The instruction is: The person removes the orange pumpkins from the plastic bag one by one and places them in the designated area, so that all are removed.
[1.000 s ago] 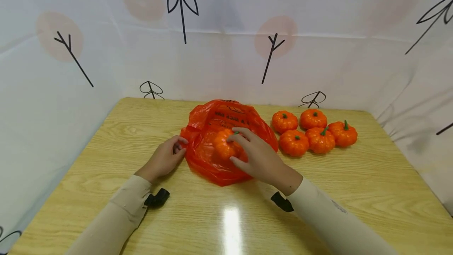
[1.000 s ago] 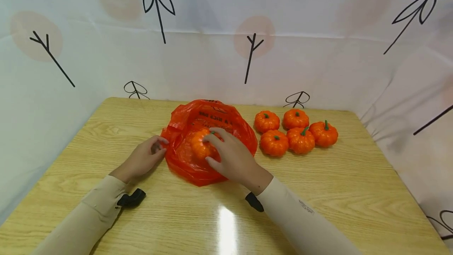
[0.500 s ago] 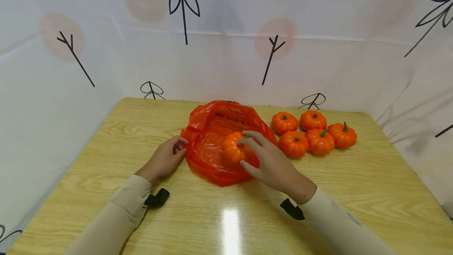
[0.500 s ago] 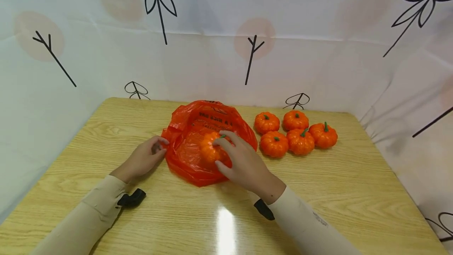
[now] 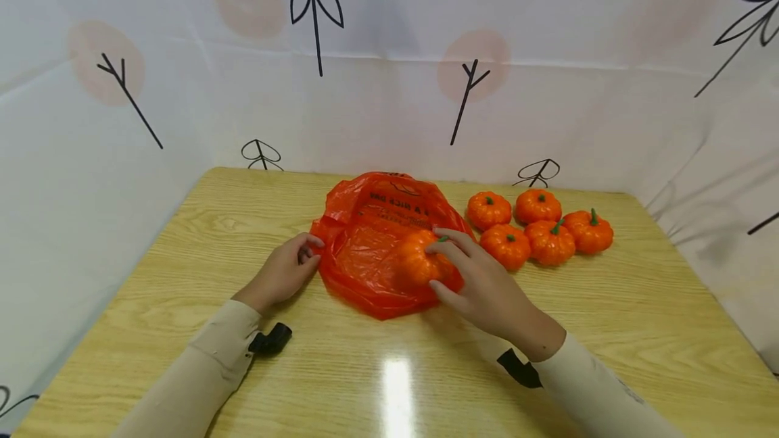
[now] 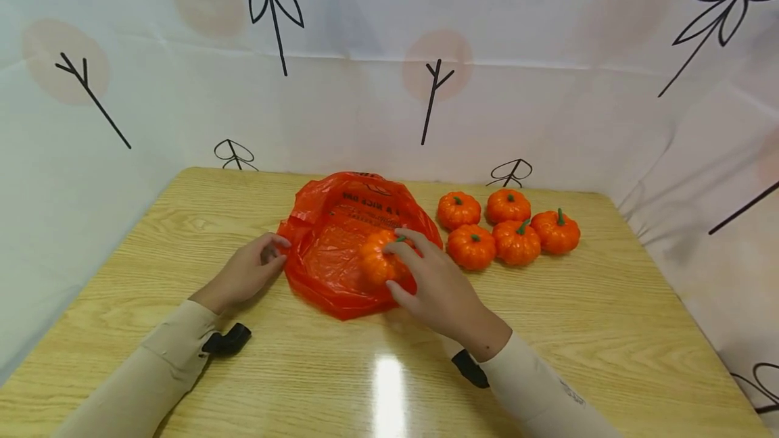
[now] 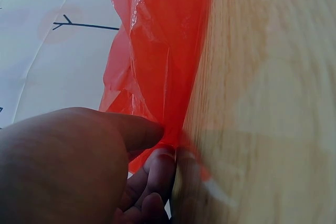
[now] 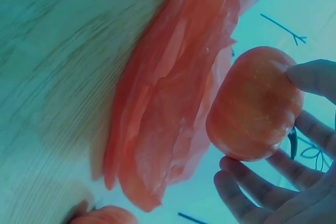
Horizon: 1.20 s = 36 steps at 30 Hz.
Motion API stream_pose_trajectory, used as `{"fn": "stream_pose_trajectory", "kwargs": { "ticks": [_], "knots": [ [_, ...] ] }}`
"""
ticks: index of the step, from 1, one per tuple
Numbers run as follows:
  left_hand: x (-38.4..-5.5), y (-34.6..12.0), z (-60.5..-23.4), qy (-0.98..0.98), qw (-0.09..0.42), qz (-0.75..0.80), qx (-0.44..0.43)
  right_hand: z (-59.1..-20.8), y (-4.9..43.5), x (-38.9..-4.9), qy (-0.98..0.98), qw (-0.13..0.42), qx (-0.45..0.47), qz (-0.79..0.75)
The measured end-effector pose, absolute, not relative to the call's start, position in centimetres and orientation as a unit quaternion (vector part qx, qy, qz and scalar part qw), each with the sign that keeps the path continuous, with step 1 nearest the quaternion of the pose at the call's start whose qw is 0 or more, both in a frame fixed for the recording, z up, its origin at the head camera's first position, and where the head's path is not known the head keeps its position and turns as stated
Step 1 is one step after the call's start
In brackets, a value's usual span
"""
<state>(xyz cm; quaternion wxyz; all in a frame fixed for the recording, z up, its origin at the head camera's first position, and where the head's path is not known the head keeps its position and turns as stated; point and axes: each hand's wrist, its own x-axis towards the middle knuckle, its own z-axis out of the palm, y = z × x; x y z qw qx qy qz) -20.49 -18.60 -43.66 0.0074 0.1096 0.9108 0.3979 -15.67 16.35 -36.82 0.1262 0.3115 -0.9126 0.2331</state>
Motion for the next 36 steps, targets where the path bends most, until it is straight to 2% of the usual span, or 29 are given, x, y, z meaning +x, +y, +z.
{"fn": "stream_pose_trajectory", "kwargs": {
  "ticks": [36],
  "knots": [
    [-20.6,-18.6,-43.6,0.913,0.007,0.394,0.105,-37.1,21.5,-14.8,-0.926,0.129,0.268,0.233]
  ]
}}
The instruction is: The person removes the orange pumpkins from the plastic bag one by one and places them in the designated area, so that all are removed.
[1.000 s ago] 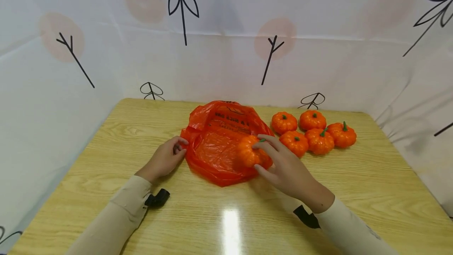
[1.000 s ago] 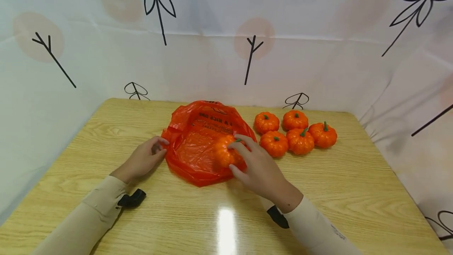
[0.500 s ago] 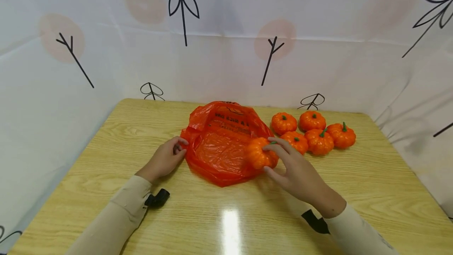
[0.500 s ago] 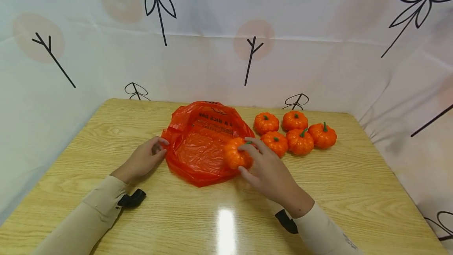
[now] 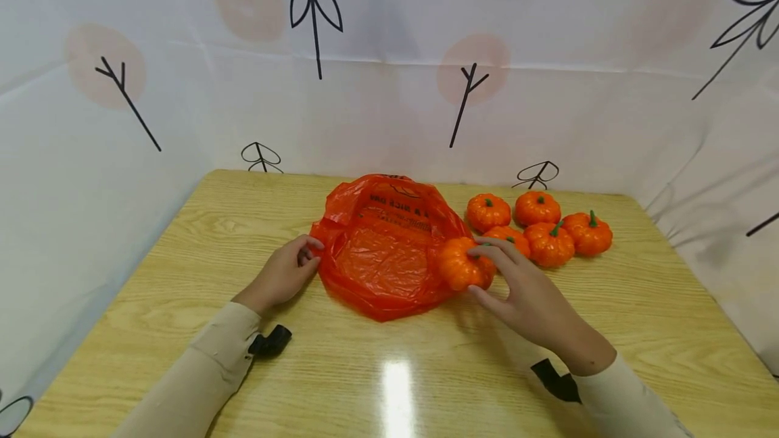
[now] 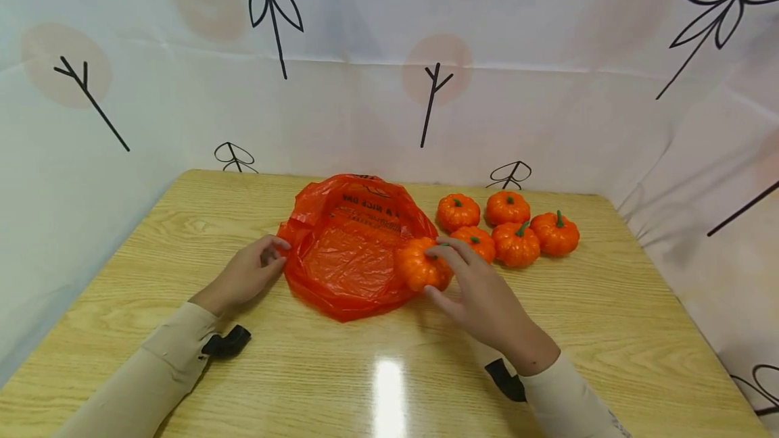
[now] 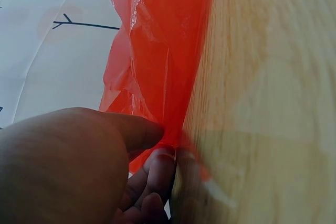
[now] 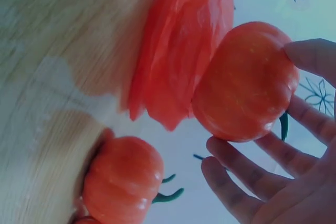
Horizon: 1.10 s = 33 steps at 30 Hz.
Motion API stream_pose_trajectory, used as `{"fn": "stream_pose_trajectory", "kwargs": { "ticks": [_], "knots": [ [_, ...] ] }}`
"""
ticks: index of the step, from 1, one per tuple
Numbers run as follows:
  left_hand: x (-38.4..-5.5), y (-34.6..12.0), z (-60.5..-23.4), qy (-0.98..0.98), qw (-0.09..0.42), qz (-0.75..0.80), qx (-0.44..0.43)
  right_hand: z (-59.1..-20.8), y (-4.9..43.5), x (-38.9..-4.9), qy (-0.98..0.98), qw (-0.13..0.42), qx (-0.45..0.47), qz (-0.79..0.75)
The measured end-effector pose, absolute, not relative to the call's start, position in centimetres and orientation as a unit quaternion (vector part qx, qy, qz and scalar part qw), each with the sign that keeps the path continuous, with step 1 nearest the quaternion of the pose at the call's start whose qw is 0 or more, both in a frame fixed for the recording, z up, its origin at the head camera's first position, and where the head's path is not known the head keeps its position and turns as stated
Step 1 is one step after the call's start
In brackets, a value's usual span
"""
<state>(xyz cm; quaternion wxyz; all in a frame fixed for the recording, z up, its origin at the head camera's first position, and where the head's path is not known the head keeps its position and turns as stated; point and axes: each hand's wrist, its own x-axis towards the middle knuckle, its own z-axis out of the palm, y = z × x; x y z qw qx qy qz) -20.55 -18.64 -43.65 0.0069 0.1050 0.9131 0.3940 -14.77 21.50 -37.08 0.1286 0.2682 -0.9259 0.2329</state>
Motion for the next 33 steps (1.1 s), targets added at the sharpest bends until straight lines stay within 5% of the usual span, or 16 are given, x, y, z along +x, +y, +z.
{"fn": "stream_pose_trajectory", "kwargs": {
  "ticks": [10,33],
  "knots": [
    [-20.5,-18.6,-43.7,0.913,0.002,0.394,0.105,-36.7,22.8,-14.6,-0.926,0.111,0.293,0.210],
    [-20.5,-18.6,-43.6,0.915,0.005,0.391,0.101,-34.6,25.0,-14.4,-0.947,-0.028,0.267,0.178]
  ]
}}
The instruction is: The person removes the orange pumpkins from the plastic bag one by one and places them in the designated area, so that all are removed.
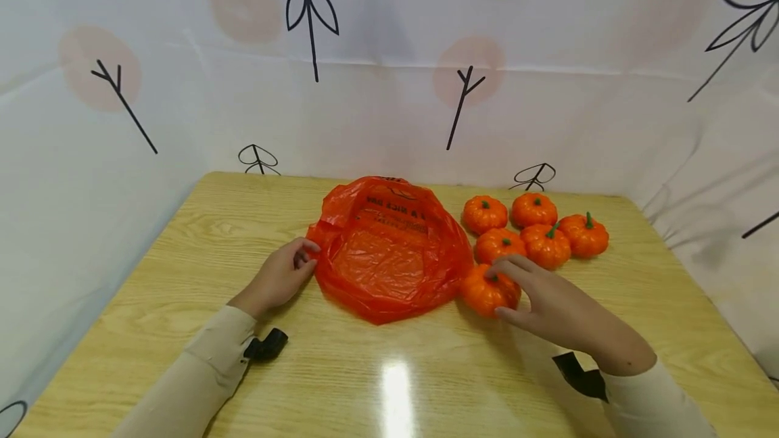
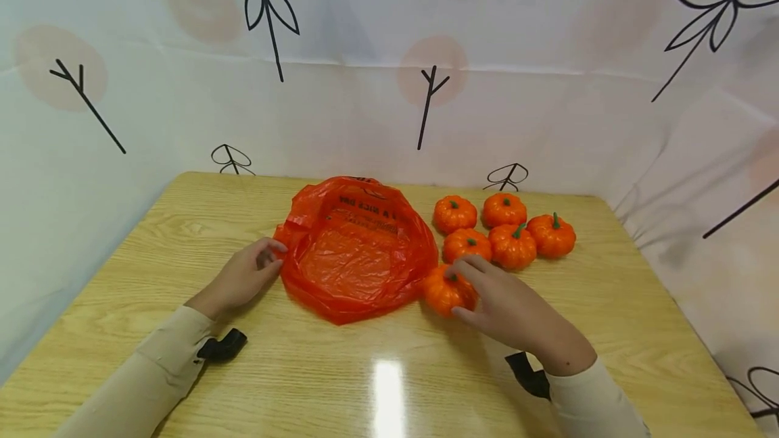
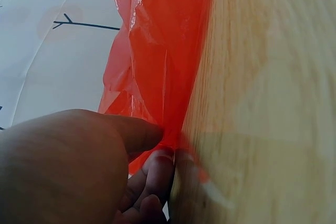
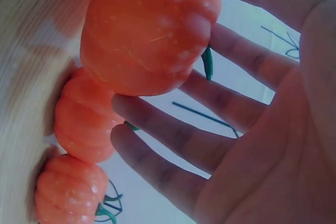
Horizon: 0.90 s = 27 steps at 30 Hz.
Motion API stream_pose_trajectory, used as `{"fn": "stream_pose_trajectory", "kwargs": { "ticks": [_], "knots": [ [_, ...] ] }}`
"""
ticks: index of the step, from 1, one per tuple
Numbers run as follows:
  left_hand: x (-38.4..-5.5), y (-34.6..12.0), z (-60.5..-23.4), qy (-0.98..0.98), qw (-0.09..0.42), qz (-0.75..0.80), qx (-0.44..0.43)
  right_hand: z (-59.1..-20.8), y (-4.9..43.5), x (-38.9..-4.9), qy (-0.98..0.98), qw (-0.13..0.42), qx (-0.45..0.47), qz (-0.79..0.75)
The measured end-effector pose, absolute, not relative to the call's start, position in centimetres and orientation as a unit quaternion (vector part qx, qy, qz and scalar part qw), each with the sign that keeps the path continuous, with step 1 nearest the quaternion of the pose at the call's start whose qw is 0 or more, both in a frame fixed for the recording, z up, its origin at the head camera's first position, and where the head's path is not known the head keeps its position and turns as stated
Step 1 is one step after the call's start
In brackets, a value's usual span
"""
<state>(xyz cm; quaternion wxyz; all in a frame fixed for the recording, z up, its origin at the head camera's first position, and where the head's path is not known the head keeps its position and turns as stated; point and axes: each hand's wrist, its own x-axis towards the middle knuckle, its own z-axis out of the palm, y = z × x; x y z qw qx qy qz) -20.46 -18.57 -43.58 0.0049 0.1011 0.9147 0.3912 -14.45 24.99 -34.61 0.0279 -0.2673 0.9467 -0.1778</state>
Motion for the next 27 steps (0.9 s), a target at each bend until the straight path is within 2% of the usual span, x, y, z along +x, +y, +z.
{"fn": "stream_pose_trajectory", "kwargs": {
  "ticks": [6,18,27],
  "knots": [
    [-20.4,-18.6,-43.5,0.916,0.001,0.386,0.110,-35.0,25.3,-14.5,0.948,0.043,-0.263,-0.176],
    [-20.4,-18.7,-43.3,0.917,-0.004,0.382,0.111,-35.0,25.7,-15.0,0.952,0.040,-0.257,-0.160],
    [-20.6,-18.6,-43.5,0.917,0.001,0.383,0.110,-35.3,26.5,-15.6,0.953,0.071,-0.236,-0.177]
  ]
}}
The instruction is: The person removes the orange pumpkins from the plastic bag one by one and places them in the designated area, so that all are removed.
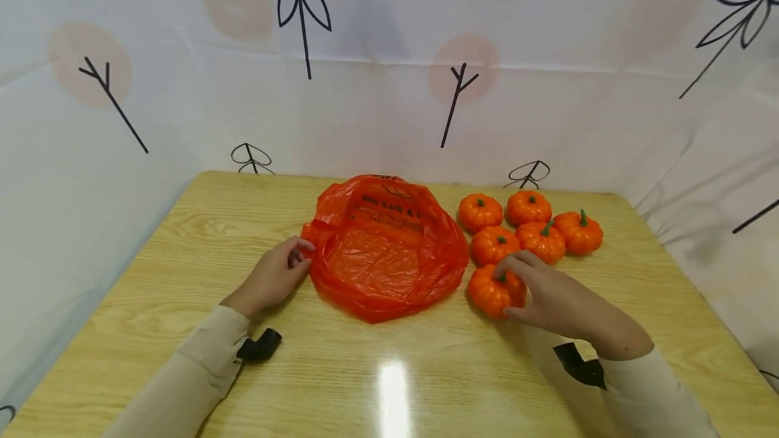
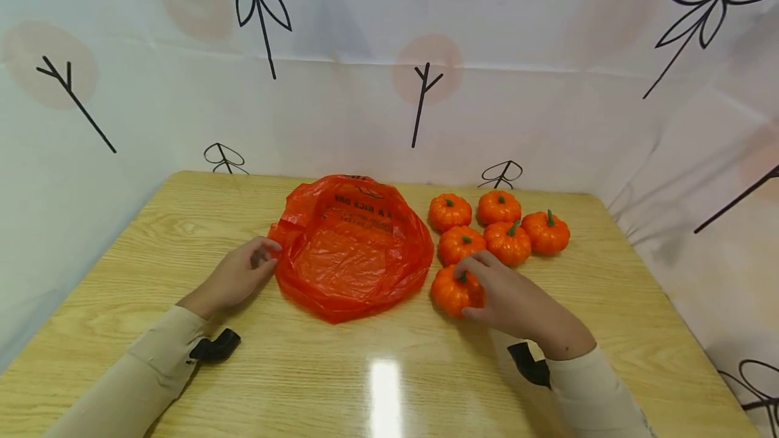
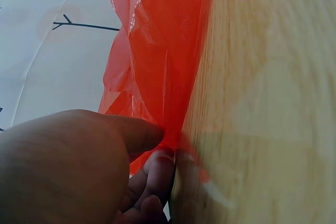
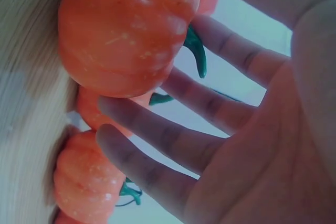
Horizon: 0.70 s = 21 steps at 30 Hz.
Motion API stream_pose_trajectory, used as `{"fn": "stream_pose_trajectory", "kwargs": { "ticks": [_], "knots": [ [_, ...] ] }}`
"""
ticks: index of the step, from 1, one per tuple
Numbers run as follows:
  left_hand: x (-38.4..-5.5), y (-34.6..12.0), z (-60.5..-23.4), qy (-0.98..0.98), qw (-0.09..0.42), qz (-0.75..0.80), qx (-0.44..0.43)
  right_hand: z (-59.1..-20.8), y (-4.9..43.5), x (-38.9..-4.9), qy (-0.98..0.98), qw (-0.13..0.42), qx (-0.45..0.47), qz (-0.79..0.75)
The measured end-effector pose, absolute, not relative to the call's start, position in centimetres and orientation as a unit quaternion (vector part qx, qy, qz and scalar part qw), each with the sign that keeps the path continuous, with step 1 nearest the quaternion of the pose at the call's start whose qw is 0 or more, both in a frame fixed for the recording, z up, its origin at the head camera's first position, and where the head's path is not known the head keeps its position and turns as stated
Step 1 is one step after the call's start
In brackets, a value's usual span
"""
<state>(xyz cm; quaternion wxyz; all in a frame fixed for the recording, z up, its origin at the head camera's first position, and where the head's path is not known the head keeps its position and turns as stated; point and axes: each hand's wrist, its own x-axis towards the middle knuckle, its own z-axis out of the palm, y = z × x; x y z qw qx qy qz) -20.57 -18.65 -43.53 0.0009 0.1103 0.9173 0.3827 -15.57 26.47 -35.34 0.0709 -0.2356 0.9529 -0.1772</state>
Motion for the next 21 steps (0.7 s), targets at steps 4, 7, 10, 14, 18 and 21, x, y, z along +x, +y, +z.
{"fn": "stream_pose_trajectory", "kwargs": {
  "ticks": [4,7,10,14,18,21],
  "knots": [
    [-20.60,-18.73,-43.56,0.918,0.001,0.382,0.108,-35.53,26.79,-15.74,0.952,0.073,-0.234,-0.183],
    [-20.72,-18.74,-43.54,0.918,-0.001,0.382,0.111,-35.56,26.91,-15.86,0.952,0.071,-0.237,-0.180],
    [-20.79,-18.79,-43.53,0.917,-0.002,0.382,0.112,-35.47,26.89,-15.92,0.952,0.067,-0.239,-0.179],
    [-20.77,-18.83,-43.68,0.918,0.002,0.380,0.109,-35.40,26.78,-15.77,0.953,0.052,-0.241,-0.177],
    [-20.74,-18.74,-43.82,0.917,0.003,0.384,0.105,-35.65,26.51,-15.71,0.954,0.003,-0.249,-0.168],
    [-20.74,-18.67,-43.91,0.914,0.011,0.392,0.107,-35.88,26.27,-15.72,0.954,-0.035,-0.244,-0.172]
  ]
}}
